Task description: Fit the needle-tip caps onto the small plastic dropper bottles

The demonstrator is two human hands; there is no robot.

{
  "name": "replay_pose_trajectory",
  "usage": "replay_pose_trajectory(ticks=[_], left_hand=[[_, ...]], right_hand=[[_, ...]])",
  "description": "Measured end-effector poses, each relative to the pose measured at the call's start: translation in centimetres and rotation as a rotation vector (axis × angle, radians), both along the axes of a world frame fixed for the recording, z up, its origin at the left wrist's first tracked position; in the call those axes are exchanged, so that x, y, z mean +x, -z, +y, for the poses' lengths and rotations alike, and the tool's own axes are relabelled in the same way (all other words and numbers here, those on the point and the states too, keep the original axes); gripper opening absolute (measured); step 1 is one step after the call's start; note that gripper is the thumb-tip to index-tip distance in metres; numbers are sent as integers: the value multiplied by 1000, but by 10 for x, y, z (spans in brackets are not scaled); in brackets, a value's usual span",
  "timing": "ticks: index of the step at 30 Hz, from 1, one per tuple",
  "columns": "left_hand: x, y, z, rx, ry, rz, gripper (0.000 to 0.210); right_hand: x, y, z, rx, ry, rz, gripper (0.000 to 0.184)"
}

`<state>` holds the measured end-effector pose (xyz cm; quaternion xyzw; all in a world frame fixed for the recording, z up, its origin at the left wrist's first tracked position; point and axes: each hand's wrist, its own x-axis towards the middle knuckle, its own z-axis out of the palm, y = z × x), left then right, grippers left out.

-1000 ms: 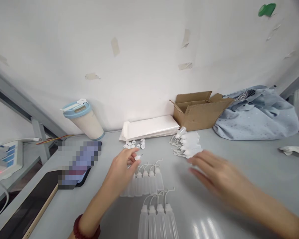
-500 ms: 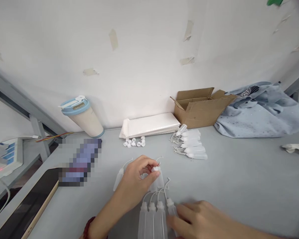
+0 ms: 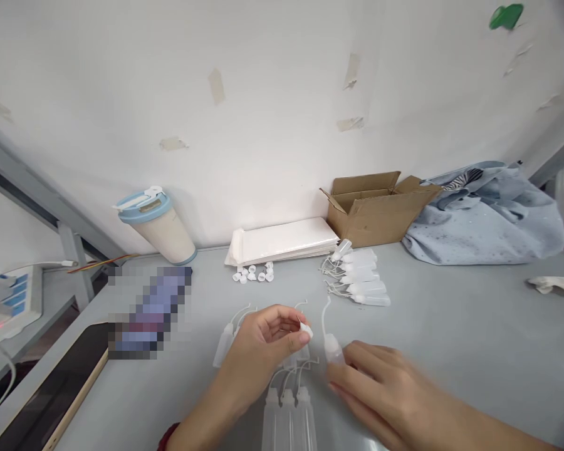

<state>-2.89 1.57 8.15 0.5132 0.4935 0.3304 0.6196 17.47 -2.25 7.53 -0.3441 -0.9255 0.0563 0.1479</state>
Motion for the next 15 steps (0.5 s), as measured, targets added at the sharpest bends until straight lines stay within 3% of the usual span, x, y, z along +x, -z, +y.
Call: replay_pose_trajectory(ticks=[6, 15], left_hand=[[3, 1, -2, -139, 33, -188, 26], [2, -2, -3, -71, 51, -200, 26]], right_hand=[[-3, -9, -2, -347, -85, 243, 19], [5, -1, 3, -751, 126, 454, 16]])
